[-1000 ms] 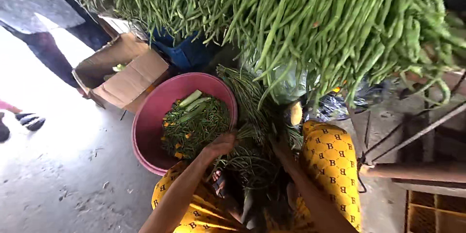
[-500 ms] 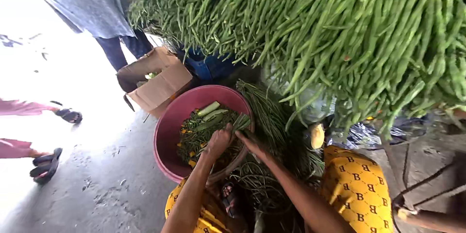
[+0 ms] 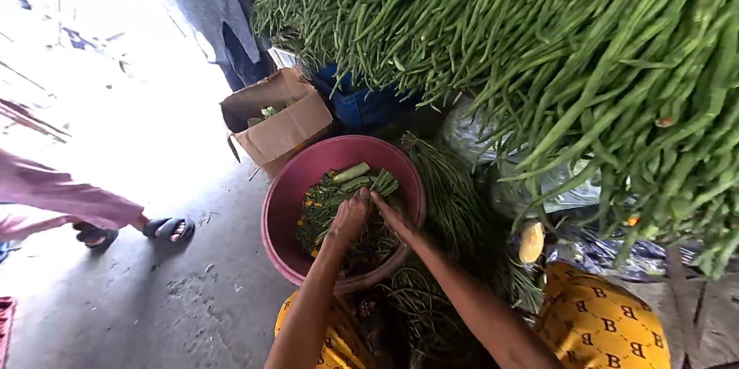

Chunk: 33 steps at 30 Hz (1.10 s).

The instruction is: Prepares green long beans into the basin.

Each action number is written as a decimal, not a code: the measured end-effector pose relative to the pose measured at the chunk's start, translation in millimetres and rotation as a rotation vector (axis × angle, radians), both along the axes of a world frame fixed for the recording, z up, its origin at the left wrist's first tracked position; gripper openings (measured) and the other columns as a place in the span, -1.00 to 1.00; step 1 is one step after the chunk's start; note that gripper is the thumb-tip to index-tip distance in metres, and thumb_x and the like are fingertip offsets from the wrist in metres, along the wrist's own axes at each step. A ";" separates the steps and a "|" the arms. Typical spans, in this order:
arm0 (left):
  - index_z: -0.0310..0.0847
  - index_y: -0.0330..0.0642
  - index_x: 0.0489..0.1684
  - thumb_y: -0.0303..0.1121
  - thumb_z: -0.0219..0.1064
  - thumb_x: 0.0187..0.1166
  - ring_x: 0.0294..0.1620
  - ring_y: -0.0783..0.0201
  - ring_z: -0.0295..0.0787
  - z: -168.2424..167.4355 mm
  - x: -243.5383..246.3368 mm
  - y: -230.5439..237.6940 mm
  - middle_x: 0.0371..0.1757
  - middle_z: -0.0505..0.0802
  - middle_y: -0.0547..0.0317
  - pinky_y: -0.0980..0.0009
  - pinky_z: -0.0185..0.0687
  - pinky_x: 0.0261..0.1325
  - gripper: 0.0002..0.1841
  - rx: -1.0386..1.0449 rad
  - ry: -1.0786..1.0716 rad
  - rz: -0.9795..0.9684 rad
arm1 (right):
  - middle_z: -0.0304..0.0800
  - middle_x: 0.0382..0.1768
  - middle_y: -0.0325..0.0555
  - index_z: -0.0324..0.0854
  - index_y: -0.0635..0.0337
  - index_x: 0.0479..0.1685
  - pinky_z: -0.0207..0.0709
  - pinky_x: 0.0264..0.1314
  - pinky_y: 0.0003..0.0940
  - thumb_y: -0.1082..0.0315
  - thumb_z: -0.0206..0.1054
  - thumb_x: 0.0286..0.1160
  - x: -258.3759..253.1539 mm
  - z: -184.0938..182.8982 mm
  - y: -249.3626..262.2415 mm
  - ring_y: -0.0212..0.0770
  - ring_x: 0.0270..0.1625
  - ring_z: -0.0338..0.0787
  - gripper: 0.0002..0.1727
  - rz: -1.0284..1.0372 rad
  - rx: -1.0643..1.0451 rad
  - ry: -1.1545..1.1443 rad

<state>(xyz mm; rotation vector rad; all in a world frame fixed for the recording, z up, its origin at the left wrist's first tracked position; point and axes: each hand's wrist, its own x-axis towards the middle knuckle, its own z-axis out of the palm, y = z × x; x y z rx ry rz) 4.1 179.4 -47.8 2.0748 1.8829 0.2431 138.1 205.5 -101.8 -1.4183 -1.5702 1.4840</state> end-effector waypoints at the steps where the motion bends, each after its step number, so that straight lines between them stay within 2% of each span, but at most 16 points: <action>1: 0.45 -0.48 0.43 -0.28 0.00 0.86 0.15 -0.32 0.82 -0.9 -0.3 -0.1 0.21 0.78 -0.42 -0.19 0.64 0.25 -0.58 0.015 -0.012 0.000 | 0.70 -0.08 0.09 0.60 0.33 0.29 0.54 0.01 -0.13 -0.19 0.02 0.81 0.1 0.6 0.4 -0.13 -0.16 0.64 -0.32 -0.003 0.008 0.000; 5: 0.43 -0.52 0.45 -0.28 0.00 0.86 0.14 -0.34 0.82 -5.1 -2.4 0.2 0.17 0.79 -0.44 -0.19 0.63 0.26 -0.55 0.068 -0.079 -0.036 | 0.64 -0.19 -0.09 0.54 0.29 0.40 0.48 -0.22 -0.38 -0.10 0.13 0.78 5.1 2.2 -2.7 -0.34 -0.34 0.52 -0.40 0.000 0.021 0.110; 7: 0.40 -0.51 0.51 -0.28 0.03 0.84 0.17 -0.35 0.81 -4.5 -3.1 1.4 0.19 0.79 -0.45 -0.20 0.62 0.29 -0.53 0.068 -0.092 -0.059 | 0.55 -0.25 -0.15 0.44 0.31 0.46 0.45 -0.30 -0.44 -0.06 0.06 0.83 14.1 6.2 -3.4 -0.39 -0.40 0.46 -0.41 -0.007 -0.043 0.200; 8: 0.39 -0.51 0.53 -0.28 0.05 0.83 0.18 -0.35 0.81 -3.4 -3.1 1.2 0.20 0.79 -0.45 -0.21 0.62 0.30 -0.53 0.064 -0.080 -0.063 | 0.50 -0.33 -0.20 0.45 0.31 0.35 0.45 -0.36 -0.45 -0.06 -0.04 0.86 18.8 5.9 -1.5 -0.40 -0.46 0.44 -0.43 -0.051 -0.082 0.242; 9: 0.40 -0.50 0.52 -0.28 0.08 0.82 0.16 -0.36 0.82 -2.7 -2.6 0.5 0.19 0.79 -0.44 -0.21 0.63 0.27 -0.53 0.073 -0.064 -0.066 | 0.45 -0.43 -0.24 0.48 0.30 0.16 0.43 -0.44 -0.48 -0.05 -0.10 0.89 23.0 7.5 1.0 -0.41 -0.54 0.41 -0.47 -0.134 -0.117 0.294; 10: 0.42 -0.50 0.50 -0.28 0.10 0.81 0.13 -0.37 0.83 -1.9 -1.7 -0.1 0.18 0.80 -0.45 -0.22 0.65 0.23 -0.53 0.097 -0.047 -0.074 | 0.42 -0.52 -0.27 0.49 0.30 0.03 0.41 -0.53 -0.50 -0.01 -0.11 0.91 27.4 9.9 4.7 -0.42 -0.62 0.38 -0.50 -0.227 -0.127 0.368; 13: 0.46 -0.48 0.49 -0.31 0.15 0.78 0.09 -0.39 0.84 1.6 4.5 -3.2 0.19 0.80 -0.44 -0.24 0.66 0.18 -0.55 0.135 0.012 -0.103 | 0.43 -0.66 -0.35 0.49 0.25 0.00 0.41 -0.65 -0.62 0.25 0.08 0.83 46.8 13.4 17.0 -0.51 -0.75 0.39 -0.77 -0.335 -0.046 0.539; 16: 0.51 -0.48 0.43 -0.34 0.17 0.76 0.04 -0.37 0.86 -2.5 6.3 -2.8 0.19 0.81 -0.42 -0.23 0.69 0.12 -0.58 0.186 0.029 -0.154 | 0.55 -0.60 -0.34 0.62 0.30 0.12 0.39 -0.60 -0.65 0.42 0.18 0.66 69.6 23.5 26.0 -0.55 -0.71 0.41 -0.78 -0.191 0.074 0.446; 19: 0.57 -0.49 0.34 -0.38 0.21 0.71 -0.05 -0.36 0.88 -8.9 7.0 -2.5 0.10 0.84 -0.40 -0.21 0.74 0.03 -0.62 0.281 -0.003 -0.216 | 0.60 -0.56 -0.33 0.67 0.28 0.17 0.31 -0.62 -0.67 0.43 0.19 0.67 86.0 35.3 33.6 -0.57 -0.70 0.38 -0.75 -0.068 0.100 0.333; 21: 0.58 -0.49 0.33 -0.39 0.21 0.71 -0.06 -0.36 0.89 -11.2 8.5 -2.7 0.08 0.85 -0.40 -0.20 0.75 0.01 -0.63 0.295 -0.009 -0.245 | 0.67 -0.39 -0.29 0.67 0.28 0.21 0.34 -0.57 -0.67 0.44 0.21 0.67 95.6 41.0 37.3 -0.57 -0.64 0.40 -0.74 0.031 0.120 0.267; 24: 0.57 -0.50 0.36 -0.38 0.20 0.72 -0.06 -0.36 0.89 -12.0 9.9 -2.9 0.10 0.84 -0.40 -0.20 0.74 0.02 -0.61 0.270 -0.001 -0.265 | 0.65 -0.47 -0.33 0.70 0.30 0.05 0.34 -0.55 -0.69 0.49 0.25 0.60 102.0 48.7 40.3 -0.59 -0.64 0.41 -0.82 0.118 0.123 0.185; 26: 0.57 -0.51 0.33 -0.37 0.21 0.71 -0.08 -0.36 0.89 -13.6 9.4 -2.8 0.07 0.85 -0.40 -0.19 0.75 0.00 -0.62 0.278 -0.010 -0.276 | 0.61 -0.47 -0.31 0.68 0.33 0.06 0.31 -0.53 -0.68 0.47 0.27 0.62 104.7 53.8 41.4 -0.58 -0.62 0.38 -0.82 0.160 0.140 0.105; 30: 0.52 -0.51 0.39 -0.35 0.20 0.73 0.01 -0.37 0.87 -8.9 10.6 -2.3 0.14 0.82 -0.42 -0.22 0.70 0.10 -0.59 0.173 -0.022 -0.286 | 0.64 -0.27 -0.16 0.69 0.36 0.08 0.39 -0.34 -0.56 0.38 0.29 0.66 107.7 55.8 44.3 -0.50 -0.46 0.45 -0.77 0.217 0.306 -0.066; 33: 0.47 -0.52 0.44 -0.33 0.19 0.74 0.12 -0.37 0.83 -1.1 14.8 -2.8 0.20 0.79 -0.45 -0.24 0.64 0.22 -0.55 0.080 -0.049 -0.270 | 0.67 -0.05 0.05 0.70 0.41 0.02 0.52 -0.16 -0.41 0.43 0.29 0.64 106.2 59.7 41.3 -0.32 -0.24 0.59 -0.79 0.194 0.425 -0.088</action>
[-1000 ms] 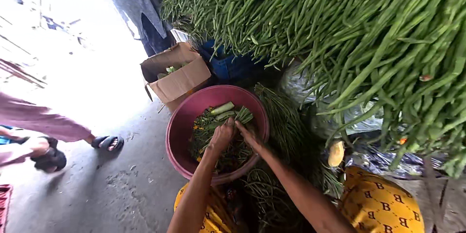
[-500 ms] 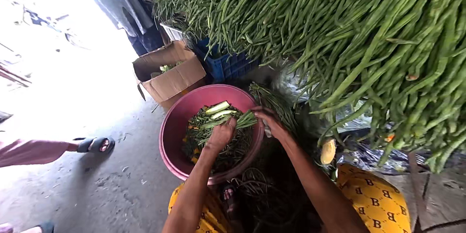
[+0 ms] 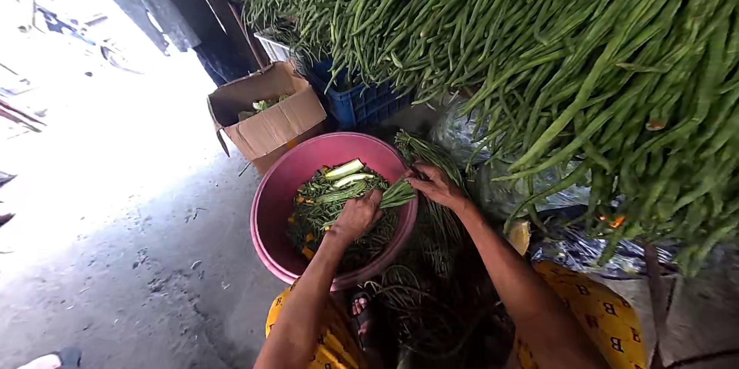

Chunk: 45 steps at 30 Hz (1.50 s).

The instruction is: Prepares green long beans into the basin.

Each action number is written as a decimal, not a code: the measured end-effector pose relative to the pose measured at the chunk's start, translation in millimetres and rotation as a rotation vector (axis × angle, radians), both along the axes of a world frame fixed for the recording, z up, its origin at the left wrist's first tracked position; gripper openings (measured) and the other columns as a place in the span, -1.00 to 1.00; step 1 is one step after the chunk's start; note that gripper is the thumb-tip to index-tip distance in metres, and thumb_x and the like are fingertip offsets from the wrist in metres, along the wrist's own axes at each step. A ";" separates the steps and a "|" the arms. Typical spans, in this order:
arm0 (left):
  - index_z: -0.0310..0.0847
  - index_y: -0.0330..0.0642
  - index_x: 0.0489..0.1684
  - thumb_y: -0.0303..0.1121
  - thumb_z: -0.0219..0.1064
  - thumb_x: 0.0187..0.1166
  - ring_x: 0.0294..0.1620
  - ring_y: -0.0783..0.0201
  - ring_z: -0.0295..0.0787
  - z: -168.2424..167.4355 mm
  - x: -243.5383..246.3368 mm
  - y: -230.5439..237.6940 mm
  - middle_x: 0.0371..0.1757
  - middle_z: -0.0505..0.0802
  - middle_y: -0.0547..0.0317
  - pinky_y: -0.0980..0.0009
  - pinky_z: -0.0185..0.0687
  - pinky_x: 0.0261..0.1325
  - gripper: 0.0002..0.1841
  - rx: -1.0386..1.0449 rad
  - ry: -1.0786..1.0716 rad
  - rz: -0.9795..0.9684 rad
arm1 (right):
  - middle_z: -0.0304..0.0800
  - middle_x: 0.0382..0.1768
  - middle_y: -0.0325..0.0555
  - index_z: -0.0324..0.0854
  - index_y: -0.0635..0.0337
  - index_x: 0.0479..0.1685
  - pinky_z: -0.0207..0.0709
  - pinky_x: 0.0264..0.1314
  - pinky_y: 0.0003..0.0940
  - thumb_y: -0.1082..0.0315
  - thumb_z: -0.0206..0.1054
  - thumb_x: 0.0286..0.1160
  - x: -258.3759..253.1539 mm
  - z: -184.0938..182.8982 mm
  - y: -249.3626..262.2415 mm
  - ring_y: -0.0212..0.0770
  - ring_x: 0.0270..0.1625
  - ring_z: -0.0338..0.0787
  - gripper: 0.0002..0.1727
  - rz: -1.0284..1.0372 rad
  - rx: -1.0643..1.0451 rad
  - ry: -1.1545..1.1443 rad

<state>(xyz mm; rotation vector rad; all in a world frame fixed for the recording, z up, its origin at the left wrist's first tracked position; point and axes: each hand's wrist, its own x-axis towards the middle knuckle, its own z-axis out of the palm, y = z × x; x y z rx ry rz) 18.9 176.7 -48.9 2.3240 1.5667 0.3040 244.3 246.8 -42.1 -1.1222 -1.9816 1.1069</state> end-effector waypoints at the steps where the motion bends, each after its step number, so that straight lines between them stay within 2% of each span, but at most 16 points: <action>1: 0.47 -0.51 0.45 -0.31 0.18 0.75 0.14 -0.37 0.82 1.7 1.0 -0.4 0.21 0.79 -0.45 -0.24 0.63 0.24 -0.54 -0.020 -0.010 0.008 | 0.68 -0.01 0.09 0.68 0.42 0.04 0.55 -0.08 -0.33 0.43 0.27 0.66 -1.2 2.4 -1.9 -0.26 -0.18 0.63 -0.79 -0.011 0.005 -0.008; 8: 0.47 -0.51 0.43 -0.27 0.15 0.78 0.15 -0.37 0.81 6.7 6.5 -1.0 0.16 0.80 -0.45 -0.25 0.61 0.27 -0.54 -0.047 -0.069 0.021 | 0.74 -0.09 0.10 0.62 0.39 0.10 0.55 0.05 -0.19 0.38 0.14 0.77 -7.0 -0.4 -11.3 -0.18 -0.10 0.68 -0.76 -0.132 0.041 0.010; 15: 0.48 -0.52 0.42 -0.26 0.14 0.79 0.14 -0.37 0.82 9.6 6.6 -2.5 0.17 0.80 -0.45 -0.25 0.62 0.24 -0.55 -0.012 -0.082 0.023 | 0.70 -0.17 -0.02 0.58 0.33 0.24 0.52 -0.22 -0.40 0.33 0.11 0.81 -16.8 1.2 -24.6 -0.37 -0.36 0.58 -0.71 -0.259 -0.026 0.068; 19: 0.47 -0.49 0.44 -0.24 0.12 0.81 0.11 -0.37 0.83 9.3 2.4 -2.8 0.17 0.81 -0.42 -0.27 0.62 0.21 -0.54 -0.017 -0.033 0.036 | 0.79 0.02 0.01 0.65 0.32 0.25 0.59 0.00 -0.30 0.28 0.13 0.81 -12.8 -1.5 -17.8 -0.31 -0.13 0.71 -0.67 -0.198 -0.026 0.115; 20: 0.47 -0.47 0.45 -0.24 0.12 0.81 0.11 -0.37 0.83 8.5 0.6 -3.2 0.19 0.81 -0.42 -0.27 0.63 0.21 -0.54 -0.013 -0.016 0.039 | 0.82 0.11 0.00 0.70 0.30 0.22 0.61 0.12 -0.25 0.26 0.14 0.78 -9.7 -3.0 -14.5 -0.28 0.00 0.76 -0.65 -0.170 0.002 0.124; 23: 0.51 -0.48 0.43 -0.29 0.20 0.76 0.03 -0.39 0.85 2.2 -1.0 -3.3 0.16 0.82 -0.42 -0.26 0.67 0.13 -0.56 0.053 0.018 0.026 | 0.76 0.22 0.13 0.76 0.32 0.19 0.56 0.38 -0.06 0.23 0.46 0.51 -3.3 -0.1 -4.6 -0.06 0.26 0.73 -0.60 -0.098 0.121 0.049; 25: 0.52 -0.48 0.41 -0.32 0.22 0.73 0.01 -0.40 0.86 -0.9 0.4 -2.3 0.15 0.82 -0.43 -0.26 0.68 0.09 -0.57 0.071 0.047 0.001 | 0.75 0.25 0.21 0.76 0.38 0.17 0.53 0.41 0.07 0.18 0.63 0.32 -4.1 7.1 -3.8 0.06 0.32 0.73 -0.48 -0.052 0.230 -0.089; 26: 0.52 -0.48 0.41 -0.33 0.21 0.73 0.00 -0.40 0.86 -1.9 1.9 -1.4 0.15 0.82 -0.43 -0.26 0.68 0.07 -0.58 0.067 0.061 -0.008 | 0.76 0.26 0.22 0.76 0.40 0.14 0.54 0.41 0.08 0.18 0.64 0.32 -4.9 11.2 -4.4 0.09 0.31 0.74 -0.49 -0.009 0.289 -0.161; 28: 0.50 -0.46 0.45 -0.31 0.17 0.76 0.03 -0.39 0.85 -1.9 5.6 0.3 0.20 0.80 -0.42 -0.26 0.67 0.10 -0.57 0.037 0.082 -0.017 | 0.80 0.22 0.20 0.82 0.36 0.10 0.58 0.37 0.12 0.24 0.55 0.44 -7.8 16.7 -4.6 0.12 0.26 0.80 -0.62 0.119 0.376 -0.282; 29: 0.52 -0.45 0.45 -0.30 0.16 0.78 0.03 -0.38 0.85 -3.1 7.0 0.8 0.20 0.81 -0.41 -0.26 0.68 0.11 -0.57 0.041 0.084 -0.022 | 0.83 0.17 0.16 0.84 0.32 0.06 0.62 0.26 0.16 0.24 0.50 0.49 -9.4 15.8 -3.7 0.12 0.16 0.84 -0.67 0.179 0.433 -0.336; 31: 0.63 -0.48 0.28 -0.34 0.15 0.76 0.05 -0.39 0.85 -5.7 8.8 -0.3 0.10 0.84 -0.42 -0.25 0.67 0.14 -0.64 0.060 0.069 -0.023 | 0.87 0.02 0.14 0.84 0.30 -0.06 0.66 -0.04 0.21 0.25 0.45 0.49 -12.2 8.8 -1.0 0.13 -0.07 0.88 -0.72 0.251 0.557 -0.375; 33: 0.68 -0.46 0.19 -0.32 0.14 0.77 0.08 -0.39 0.84 -7.6 5.6 -5.1 0.02 0.86 -0.41 -0.24 0.65 0.17 -0.65 0.062 0.090 -0.009 | 0.85 0.01 0.17 0.81 0.32 -0.07 0.66 -0.09 0.24 0.27 0.44 0.47 -17.7 7.8 -3.8 0.18 -0.08 0.88 -0.73 0.292 0.578 -0.409; 37: 0.72 -0.43 0.18 -0.32 0.20 0.75 0.08 -0.41 0.84 -5.5 6.0 -9.5 0.02 0.87 -0.40 -0.26 0.66 0.19 -0.66 0.088 0.106 0.003 | 0.82 0.18 0.15 0.82 0.25 0.07 0.60 0.14 0.31 0.26 0.44 0.49 -23.4 20.7 -15.4 0.21 0.09 0.84 -0.70 0.279 0.463 -0.513; 40: 0.72 -0.43 0.21 -0.31 0.20 0.76 0.05 -0.44 0.84 -4.3 9.6 -8.2 0.03 0.87 -0.43 -0.29 0.67 0.15 -0.65 0.062 0.142 0.025 | 0.80 0.21 0.12 0.79 0.21 0.11 0.58 0.16 0.30 0.25 0.42 0.53 -22.9 24.3 -17.5 0.20 0.09 0.84 -0.70 0.288 0.445 -0.582; 42: 0.65 -0.47 0.27 -0.29 0.19 0.78 0.05 -0.46 0.83 -1.0 12.1 -6.1 0.05 0.85 -0.46 -0.30 0.66 0.14 -0.62 0.014 0.155 0.059 | 0.78 0.23 0.18 0.77 0.29 0.12 0.59 0.17 0.27 0.33 0.39 0.54 -21.5 26.7 -13.5 0.23 0.13 0.82 -0.72 0.288 0.432 -0.545; 45: 0.49 -0.45 0.51 -0.30 0.20 0.76 0.02 -0.49 0.83 2.0 13.3 -4.9 0.11 0.83 -0.47 -0.34 0.66 0.11 -0.54 -0.022 0.130 0.109 | 0.76 0.20 0.35 0.72 0.48 0.14 0.51 0.43 0.14 0.39 0.30 0.65 -19.4 31.4 -6.3 0.25 0.29 0.76 -0.70 0.198 0.336 -0.375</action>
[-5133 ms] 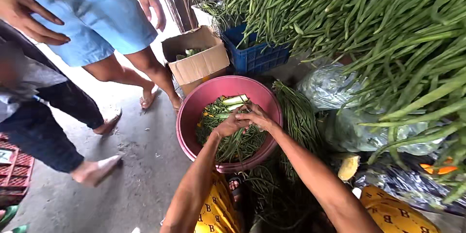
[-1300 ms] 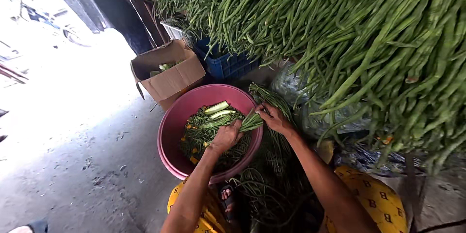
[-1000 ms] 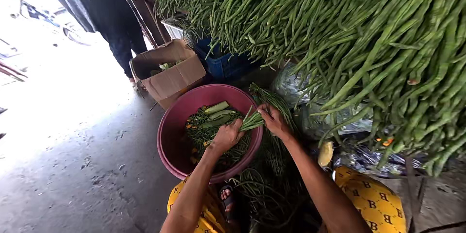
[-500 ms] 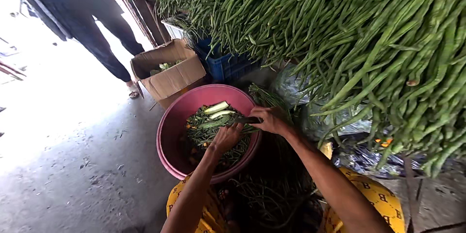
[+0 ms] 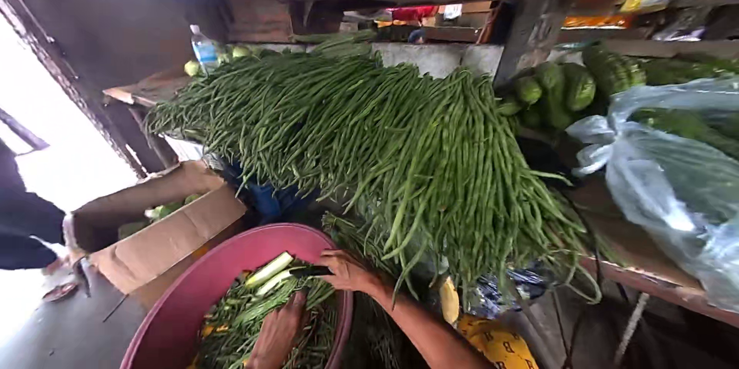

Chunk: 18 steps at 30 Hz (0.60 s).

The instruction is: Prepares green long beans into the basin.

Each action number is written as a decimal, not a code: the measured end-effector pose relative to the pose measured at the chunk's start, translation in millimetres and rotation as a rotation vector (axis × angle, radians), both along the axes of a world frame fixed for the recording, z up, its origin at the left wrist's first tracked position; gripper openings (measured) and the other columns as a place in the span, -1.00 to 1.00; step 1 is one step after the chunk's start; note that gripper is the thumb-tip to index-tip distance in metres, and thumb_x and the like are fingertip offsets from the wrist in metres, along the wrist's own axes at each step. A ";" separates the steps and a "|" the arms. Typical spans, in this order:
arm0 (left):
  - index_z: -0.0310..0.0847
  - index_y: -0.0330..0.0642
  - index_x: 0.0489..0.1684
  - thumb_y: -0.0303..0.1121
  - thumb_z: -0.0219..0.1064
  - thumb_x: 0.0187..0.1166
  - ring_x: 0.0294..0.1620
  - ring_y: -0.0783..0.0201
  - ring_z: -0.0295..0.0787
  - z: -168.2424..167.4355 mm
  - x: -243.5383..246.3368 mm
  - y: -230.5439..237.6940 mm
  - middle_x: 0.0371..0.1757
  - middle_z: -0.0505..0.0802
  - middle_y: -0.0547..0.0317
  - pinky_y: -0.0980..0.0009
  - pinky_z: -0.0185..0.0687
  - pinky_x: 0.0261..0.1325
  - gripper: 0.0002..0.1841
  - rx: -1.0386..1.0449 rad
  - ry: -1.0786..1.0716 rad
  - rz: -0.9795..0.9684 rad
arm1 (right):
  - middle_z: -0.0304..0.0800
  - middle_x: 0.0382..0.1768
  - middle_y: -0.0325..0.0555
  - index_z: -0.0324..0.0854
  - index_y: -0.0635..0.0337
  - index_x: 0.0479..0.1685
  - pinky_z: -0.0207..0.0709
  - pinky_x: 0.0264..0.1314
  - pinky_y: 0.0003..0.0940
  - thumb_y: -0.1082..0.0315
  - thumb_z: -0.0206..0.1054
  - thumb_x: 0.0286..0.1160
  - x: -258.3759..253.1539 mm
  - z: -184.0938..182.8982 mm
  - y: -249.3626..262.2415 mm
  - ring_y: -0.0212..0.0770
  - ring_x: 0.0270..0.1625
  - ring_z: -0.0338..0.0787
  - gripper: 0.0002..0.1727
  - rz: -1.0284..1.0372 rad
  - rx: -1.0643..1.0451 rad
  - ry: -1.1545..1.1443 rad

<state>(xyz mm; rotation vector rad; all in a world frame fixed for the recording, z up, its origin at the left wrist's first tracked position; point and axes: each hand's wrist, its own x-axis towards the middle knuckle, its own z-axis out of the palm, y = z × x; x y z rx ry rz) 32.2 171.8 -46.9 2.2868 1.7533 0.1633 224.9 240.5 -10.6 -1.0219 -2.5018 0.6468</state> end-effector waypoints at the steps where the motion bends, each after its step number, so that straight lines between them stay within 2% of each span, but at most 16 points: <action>1: 0.48 -0.45 0.52 -0.31 0.20 0.75 0.02 -0.50 0.83 0.5 -0.5 -0.5 0.10 0.83 -0.49 -0.35 0.65 0.11 -0.54 -0.005 -0.008 0.008 | 0.76 0.19 0.39 0.71 0.52 0.14 0.48 0.47 0.11 0.39 0.29 0.67 0.2 2.9 1.5 0.26 0.31 0.75 -0.68 -0.026 -0.025 0.039; 5: 0.50 -0.48 0.49 -0.33 0.21 0.74 0.01 -0.54 0.82 1.2 -1.7 -3.0 0.08 0.83 -0.52 -0.39 0.64 0.10 -0.55 0.012 -0.004 -0.016 | 0.76 0.13 0.39 0.69 0.53 0.11 0.46 0.43 0.10 0.36 0.25 0.68 -2.6 10.2 6.8 0.24 0.27 0.74 -0.67 -0.089 -0.095 0.041; 10: 0.56 -0.47 0.41 -0.31 0.20 0.73 -0.03 -0.54 0.82 -11.4 6.4 -6.1 0.04 0.83 -0.53 -0.42 0.65 0.03 -0.57 0.038 -0.013 -0.141 | 0.79 0.03 0.33 0.71 0.47 0.03 0.50 0.31 0.19 0.28 0.35 0.59 -22.4 -8.7 25.1 0.22 0.16 0.77 -0.66 -0.134 -0.121 0.073; 14: 0.56 -0.47 0.39 -0.33 0.15 0.76 -0.01 -0.52 0.83 -21.9 19.6 -9.0 0.08 0.82 -0.51 -0.41 0.66 0.04 -0.59 0.005 0.010 -0.222 | 0.78 -0.04 0.32 0.70 0.45 0.03 0.49 0.24 0.25 0.22 0.33 0.62 -41.3 -13.0 36.5 0.23 0.10 0.76 -0.63 -0.197 -0.180 0.114; 16: 0.55 -0.47 0.41 -0.33 0.17 0.74 -0.02 -0.52 0.83 -25.8 21.0 -9.1 0.11 0.82 -0.50 -0.41 0.66 0.01 -0.58 0.002 0.017 -0.244 | 0.78 0.00 0.33 0.69 0.43 0.08 0.47 0.25 0.28 0.19 0.29 0.67 -46.9 -14.4 40.2 0.25 0.14 0.74 -0.61 -0.207 -0.227 0.094; 18: 0.51 -0.46 0.47 -0.32 0.19 0.73 -0.01 -0.50 0.83 -29.0 18.1 -7.9 0.16 0.81 -0.49 -0.38 0.67 0.04 -0.55 -0.037 0.020 -0.259 | 0.78 0.09 0.33 0.68 0.38 0.15 0.45 0.29 0.33 0.15 0.24 0.71 -44.4 -14.3 40.3 0.28 0.23 0.74 -0.59 -0.197 -0.260 -0.032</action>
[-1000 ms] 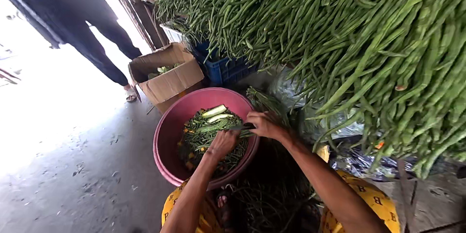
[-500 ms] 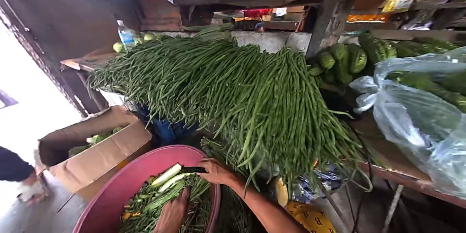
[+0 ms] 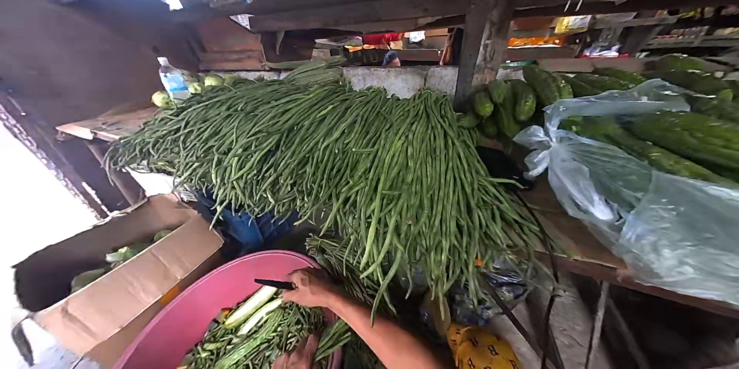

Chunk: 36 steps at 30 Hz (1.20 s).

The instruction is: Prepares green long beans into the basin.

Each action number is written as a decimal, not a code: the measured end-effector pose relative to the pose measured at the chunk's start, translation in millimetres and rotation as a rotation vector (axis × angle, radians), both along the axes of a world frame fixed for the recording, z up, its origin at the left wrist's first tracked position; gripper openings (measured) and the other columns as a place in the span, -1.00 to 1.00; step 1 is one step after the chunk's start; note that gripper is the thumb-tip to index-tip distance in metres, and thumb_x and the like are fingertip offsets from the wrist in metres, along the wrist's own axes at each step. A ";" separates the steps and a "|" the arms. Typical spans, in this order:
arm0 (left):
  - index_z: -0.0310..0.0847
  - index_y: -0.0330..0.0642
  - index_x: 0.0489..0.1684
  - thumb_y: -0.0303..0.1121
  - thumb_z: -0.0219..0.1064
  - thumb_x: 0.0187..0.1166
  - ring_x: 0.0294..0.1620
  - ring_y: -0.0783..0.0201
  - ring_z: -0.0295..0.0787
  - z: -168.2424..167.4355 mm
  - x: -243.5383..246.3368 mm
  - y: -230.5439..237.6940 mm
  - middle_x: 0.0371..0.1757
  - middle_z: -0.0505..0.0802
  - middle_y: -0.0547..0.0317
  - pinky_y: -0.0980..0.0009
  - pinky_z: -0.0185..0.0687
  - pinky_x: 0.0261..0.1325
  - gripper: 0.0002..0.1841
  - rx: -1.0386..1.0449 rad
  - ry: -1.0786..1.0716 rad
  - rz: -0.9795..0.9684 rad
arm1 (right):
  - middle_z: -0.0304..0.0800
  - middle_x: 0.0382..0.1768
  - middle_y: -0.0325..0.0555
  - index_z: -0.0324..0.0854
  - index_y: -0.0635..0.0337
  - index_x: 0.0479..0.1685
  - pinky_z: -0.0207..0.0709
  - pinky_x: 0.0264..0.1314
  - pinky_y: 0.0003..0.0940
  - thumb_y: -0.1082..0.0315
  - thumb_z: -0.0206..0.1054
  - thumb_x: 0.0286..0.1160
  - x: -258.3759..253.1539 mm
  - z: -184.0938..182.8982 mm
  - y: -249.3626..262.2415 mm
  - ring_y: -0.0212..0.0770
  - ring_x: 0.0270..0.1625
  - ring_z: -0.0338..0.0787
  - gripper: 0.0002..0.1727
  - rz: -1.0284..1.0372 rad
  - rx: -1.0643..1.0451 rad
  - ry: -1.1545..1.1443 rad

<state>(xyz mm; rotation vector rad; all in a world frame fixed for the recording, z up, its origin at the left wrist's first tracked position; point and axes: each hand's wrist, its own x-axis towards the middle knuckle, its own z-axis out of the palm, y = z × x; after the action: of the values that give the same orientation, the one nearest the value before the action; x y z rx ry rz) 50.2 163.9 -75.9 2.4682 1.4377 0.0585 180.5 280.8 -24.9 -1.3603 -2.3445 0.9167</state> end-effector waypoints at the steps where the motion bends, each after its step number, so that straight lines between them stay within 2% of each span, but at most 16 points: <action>1: 0.49 -0.45 0.50 -0.31 0.19 0.74 0.02 -0.49 0.83 -0.2 -1.8 0.6 0.17 0.80 -0.48 -0.37 0.66 0.08 -0.53 -0.021 0.000 0.010 | 0.78 0.12 0.32 0.69 0.36 0.16 0.46 0.31 0.34 0.14 0.23 0.72 5.6 0.6 -2.1 0.28 0.27 0.73 -0.59 -0.005 -0.015 -0.067; 3: 0.46 -0.40 0.57 -0.27 0.21 0.73 0.08 -0.51 0.81 5.6 -4.5 0.9 0.17 0.81 -0.48 -0.39 0.62 0.17 -0.50 -0.080 -0.011 0.069 | 0.75 0.23 0.35 0.68 0.37 0.24 0.42 0.44 0.33 0.15 0.24 0.72 26.4 2.0 -13.9 0.29 0.38 0.69 -0.57 -0.081 -0.093 -0.152; 5: 0.42 -0.36 0.62 -0.24 0.22 0.75 0.16 -0.53 0.77 20.5 -5.8 1.4 0.18 0.80 -0.51 -0.40 0.57 0.26 -0.47 -0.133 -0.017 0.135 | 0.71 0.30 0.40 0.64 0.47 0.31 0.38 0.56 0.20 0.24 0.34 0.66 57.7 -17.8 -32.5 0.26 0.43 0.66 -0.55 -0.260 -0.205 -0.031; 8: 0.32 -0.34 0.68 -0.21 0.18 0.80 0.18 -0.48 0.77 35.5 -11.6 5.7 0.13 0.80 -0.49 -0.33 0.57 0.31 -0.45 -0.142 -0.045 0.190 | 0.61 0.39 0.48 0.49 0.52 0.48 0.38 0.61 0.18 0.46 0.62 0.28 105.5 -105.0 -64.0 0.32 0.49 0.60 -0.29 -0.464 -0.320 0.113; 11: 0.35 -0.38 0.61 -0.23 0.13 0.81 0.16 -0.45 0.78 45.7 -17.4 8.3 0.12 0.80 -0.48 -0.33 0.57 0.29 -0.49 -0.112 -0.130 0.237 | 0.53 0.52 0.40 0.41 0.40 0.60 0.26 0.69 0.23 0.19 0.65 0.33 128.4 -138.2 -92.7 0.30 0.61 0.49 -0.16 -0.446 -0.393 -0.089; 13: 0.38 -0.37 0.60 -0.25 0.13 0.81 0.15 -0.43 0.80 47.0 -19.7 10.0 0.15 0.81 -0.45 -0.32 0.59 0.26 -0.51 -0.050 -0.151 0.242 | 0.61 0.46 0.36 0.46 0.37 0.57 0.36 0.65 0.18 0.07 0.46 0.57 121.7 -123.6 -101.4 0.24 0.53 0.60 -0.30 -0.519 -0.335 0.034; 14: 0.40 -0.38 0.59 -0.28 0.16 0.79 0.13 -0.43 0.81 45.9 -20.1 9.0 0.17 0.81 -0.44 -0.32 0.61 0.23 -0.52 -0.005 -0.156 0.236 | 0.69 0.36 0.30 0.52 0.34 0.51 0.49 0.51 0.09 0.08 0.36 0.67 110.9 -105.3 -105.5 0.15 0.38 0.71 -0.41 -0.578 -0.295 0.152; 16: 0.47 -0.39 0.53 -0.34 0.21 0.74 0.08 -0.40 0.84 41.7 -20.4 6.6 0.21 0.81 -0.41 -0.30 0.66 0.15 -0.55 0.108 -0.152 0.214 | 0.75 0.00 0.10 0.57 0.32 0.39 0.59 -0.09 -0.21 0.14 0.25 0.75 88.2 -68.8 -105.4 -0.17 -0.22 0.68 -0.54 -0.633 -0.205 0.400; 17: 0.50 -0.40 0.49 -0.36 0.22 0.72 0.04 -0.41 0.85 39.1 -20.6 5.8 0.20 0.82 -0.41 -0.29 0.68 0.10 -0.57 0.155 -0.149 0.205 | 0.73 -0.06 0.01 0.57 0.32 0.37 0.55 -0.24 -0.34 0.20 0.23 0.76 79.6 -53.1 -101.8 -0.31 -0.35 0.61 -0.59 -0.608 -0.176 0.499; 20: 0.58 -0.43 0.38 -0.43 0.29 0.65 -0.08 -0.39 0.88 30.3 -21.2 6.2 0.11 0.84 -0.40 -0.26 0.73 -0.05 -0.62 0.293 -0.159 0.170 | 0.70 -0.03 -0.08 0.56 0.30 0.38 0.45 -0.33 -0.51 0.26 0.18 0.77 65.0 -19.7 -87.6 -0.46 -0.39 0.54 -0.63 -0.492 -0.105 0.620; 22: 0.62 -0.44 0.32 -0.46 0.31 0.62 -0.13 -0.35 0.90 23.9 -21.8 9.6 0.08 0.85 -0.37 -0.22 0.77 -0.11 -0.65 0.367 -0.152 0.142 | 0.78 0.11 -0.07 0.60 0.23 0.43 0.52 -0.20 -0.48 0.23 0.16 0.77 65.0 -10.0 -76.3 -0.45 -0.25 0.64 -0.59 -0.389 -0.007 0.531; 25: 0.64 -0.42 0.27 -0.45 0.29 0.64 -0.07 -0.35 0.89 23.5 -23.2 2.4 0.09 0.85 -0.36 -0.21 0.76 -0.05 -0.68 0.341 -0.118 0.136 | 0.76 0.34 0.12 0.68 0.26 0.39 0.51 0.51 -0.14 0.27 0.16 0.76 66.5 -1.4 -66.7 -0.09 0.37 0.74 -0.60 -0.177 0.051 0.311; 26: 0.64 -0.42 0.26 -0.46 0.29 0.64 -0.06 -0.34 0.88 24.9 -23.0 0.3 0.09 0.85 -0.36 -0.21 0.76 -0.05 -0.69 0.336 -0.100 0.134 | 0.75 0.34 0.18 0.72 0.29 0.33 0.47 0.57 -0.08 0.28 0.19 0.75 66.6 3.7 -64.1 -0.01 0.41 0.72 -0.62 -0.126 0.050 0.246; 29: 0.74 -0.41 0.03 -0.52 0.39 0.50 -0.31 -0.25 0.91 15.3 -21.1 2.9 -0.15 0.89 -0.27 -0.10 0.80 -0.34 -0.78 0.544 -0.129 0.074 | 0.75 0.30 0.27 0.71 0.39 0.26 0.43 0.59 -0.05 0.32 0.26 0.71 71.4 27.7 -59.8 0.08 0.39 0.71 -0.65 -0.046 -0.017 0.119; 33: 0.71 -0.45 0.15 -0.55 0.30 0.58 -0.16 -0.33 0.90 23.6 -15.3 -1.1 -0.05 0.88 -0.34 -0.17 0.80 -0.19 -0.74 0.427 -0.121 0.051 | 0.77 0.22 0.27 0.63 0.48 0.29 0.46 0.50 -0.07 0.40 0.24 0.72 79.7 31.7 -56.0 0.03 0.29 0.74 -0.66 -0.021 -0.197 0.127; 36: 0.72 -0.47 0.11 -0.55 0.33 0.54 -0.20 -0.33 0.90 16.0 -12.5 1.7 -0.08 0.88 -0.34 -0.16 0.80 -0.22 -0.75 0.464 -0.156 0.012 | 0.74 0.22 0.31 0.60 0.51 0.29 0.45 0.47 -0.06 0.39 0.20 0.76 86.5 26.8 -53.4 0.04 0.28 0.72 -0.66 -0.010 -0.227 0.146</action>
<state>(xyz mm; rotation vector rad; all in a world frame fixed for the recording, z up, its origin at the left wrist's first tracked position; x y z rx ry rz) 37.7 165.6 -59.9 2.7306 1.5044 0.6386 267.1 227.4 1.9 -1.3334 -2.1757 1.2659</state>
